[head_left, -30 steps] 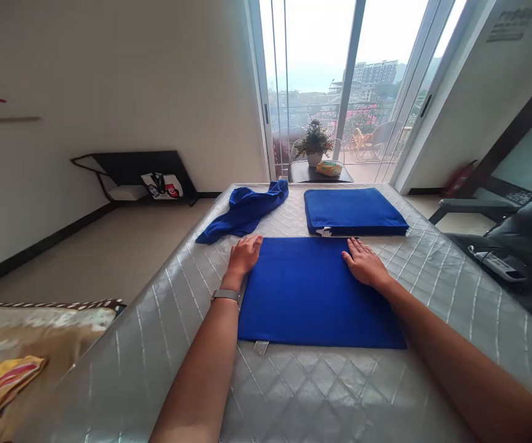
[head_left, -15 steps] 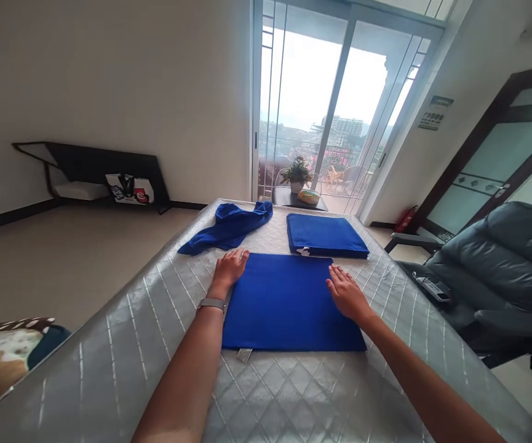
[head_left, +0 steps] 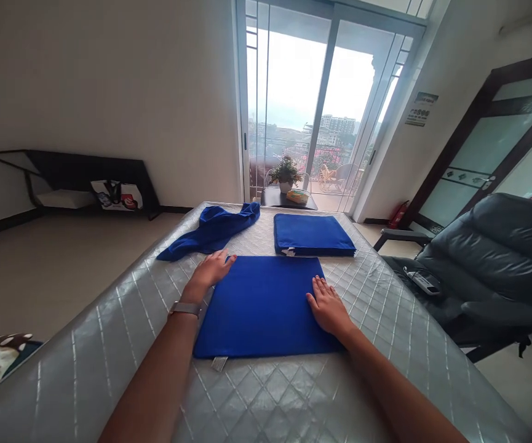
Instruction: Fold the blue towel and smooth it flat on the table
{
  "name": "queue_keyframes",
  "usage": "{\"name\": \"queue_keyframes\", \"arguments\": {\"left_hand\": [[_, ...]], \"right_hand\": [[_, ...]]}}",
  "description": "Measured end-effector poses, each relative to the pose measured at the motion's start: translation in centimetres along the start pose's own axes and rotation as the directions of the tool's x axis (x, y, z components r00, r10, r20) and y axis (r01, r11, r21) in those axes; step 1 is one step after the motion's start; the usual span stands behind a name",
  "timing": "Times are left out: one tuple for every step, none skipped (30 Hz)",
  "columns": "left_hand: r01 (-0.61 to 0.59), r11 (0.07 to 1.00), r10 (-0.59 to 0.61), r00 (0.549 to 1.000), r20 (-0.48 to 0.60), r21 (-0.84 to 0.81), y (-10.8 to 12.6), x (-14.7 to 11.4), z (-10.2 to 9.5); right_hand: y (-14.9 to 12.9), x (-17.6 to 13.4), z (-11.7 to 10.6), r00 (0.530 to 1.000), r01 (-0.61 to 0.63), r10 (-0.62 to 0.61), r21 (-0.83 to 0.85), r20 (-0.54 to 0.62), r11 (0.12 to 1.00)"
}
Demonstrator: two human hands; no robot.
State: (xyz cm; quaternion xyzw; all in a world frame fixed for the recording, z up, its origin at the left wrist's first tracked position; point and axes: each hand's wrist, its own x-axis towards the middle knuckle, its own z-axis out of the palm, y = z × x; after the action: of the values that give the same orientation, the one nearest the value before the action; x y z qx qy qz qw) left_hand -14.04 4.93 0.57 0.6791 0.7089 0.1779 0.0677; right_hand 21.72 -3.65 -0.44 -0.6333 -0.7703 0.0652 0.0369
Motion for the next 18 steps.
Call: {"name": "queue_keyframes", "arguments": {"left_hand": [[-0.023, 0.999, 0.023, 1.0, 0.018, 0.034, 0.6, 0.1, -0.3], [-0.054, 0.997, 0.052, 0.998, 0.032, 0.062, 1.5, 0.1, -0.5], [-0.088, 0.993, 0.085, 0.995, 0.044, 0.079, 2.7, 0.1, -0.5], [-0.135, 0.987, 0.13, 0.99, 0.054, 0.085, 4.1, -0.1, -0.4], [-0.196, 0.977, 0.191, 0.979, 0.064, 0.081, 5.8, -0.5, 0.0], [-0.267, 0.961, 0.262, 0.962, 0.072, 0.07, 7.8, -1.1, 0.7], [-0.339, 0.939, 0.335, 0.939, 0.076, 0.056, 9.8, -1.9, 1.6], [-0.427, 0.903, 0.423, 0.902, 0.08, 0.04, 11.9, -2.9, 2.7], [-0.498, 0.866, 0.496, 0.867, 0.058, 0.04, 13.8, -4.1, 4.0], [-0.563, 0.825, 0.561, 0.826, 0.046, 0.049, 15.5, -5.2, 5.3], [-0.621, 0.782, 0.619, 0.784, 0.044, 0.056, 16.9, -6.3, 6.5], [-0.645, 0.762, 0.644, 0.764, 0.035, 0.063, 17.8, -7.1, 7.5], [-0.647, 0.759, 0.645, 0.762, 0.053, 0.074, 18.4, -7.7, 8.3], [-0.637, 0.766, 0.633, 0.771, 0.069, 0.081, 18.5, -8.1, 8.8], [-0.615, 0.784, 0.609, 0.788, 0.089, 0.087, 18.2, -8.2, 8.9], [-0.586, 0.805, 0.577, 0.809, 0.111, 0.093, 17.7, -8.1, 8.8], [-0.553, 0.827, 0.541, 0.831, 0.131, 0.099, 16.9, -7.9, 8.5], [-0.519, 0.848, 0.502, 0.852, 0.148, 0.106, 16.0, -7.6, 8.0]], "right_hand": [[-0.1, -0.1, 0.0, 1.0, -0.002, 0.002, 0.003, -0.002, 1.0], [-0.1, -0.1, -0.1, 1.0, -0.003, 0.003, 0.007, -0.003, 1.0], [-0.2, -0.1, -0.1, 1.0, -0.005, 0.005, 0.013, -0.005, 1.0], [-0.2, -0.2, -0.1, 1.0, -0.006, 0.006, 0.019, -0.007, 1.0], [-0.3, -0.2, -0.1, 1.0, -0.007, 0.007, 0.026, -0.009, 1.0], [-0.3, -0.2, -0.1, 1.0, -0.007, 0.007, 0.032, -0.013, 0.999], [-0.3, -0.3, 0.0, 1.0, -0.007, 0.007, 0.037, -0.017, 0.999], [-0.2, -0.3, 0.0, 1.0, -0.007, 0.008, 0.04, -0.025, 0.999], [-0.2, -0.3, 0.1, 0.999, -0.006, 0.007, 0.042, -0.032, 0.999], [-0.1, -0.3, 0.2, 0.999, 0.0, 0.002, 0.044, -0.038, 0.999], [0.0, -0.3, 0.4, 0.999, 0.006, -0.004, 0.046, -0.044, 0.999], [0.0, -0.3, 0.5, 0.999, 0.01, -0.008, 0.05, -0.048, 0.999], [0.1, -0.2, 0.6, 0.999, 0.012, -0.009, 0.057, -0.051, 0.998], [0.1, -0.2, 0.6, 0.998, 0.012, -0.009, 0.066, -0.054, 0.998], [0.1, -0.2, 0.7, 0.998, 0.01, -0.005, 0.076, -0.058, 0.997], [0.1, -0.2, 0.7, 0.998, 0.005, 0.0, 0.086, -0.063, 0.996], [0.0, -0.2, 0.6, 0.998, 0.002, 0.004, 0.095, -0.066, 0.995], [0.0, -0.2, 0.6, 0.998, 0.002, 0.005, 0.102, -0.068, 0.995]]}}
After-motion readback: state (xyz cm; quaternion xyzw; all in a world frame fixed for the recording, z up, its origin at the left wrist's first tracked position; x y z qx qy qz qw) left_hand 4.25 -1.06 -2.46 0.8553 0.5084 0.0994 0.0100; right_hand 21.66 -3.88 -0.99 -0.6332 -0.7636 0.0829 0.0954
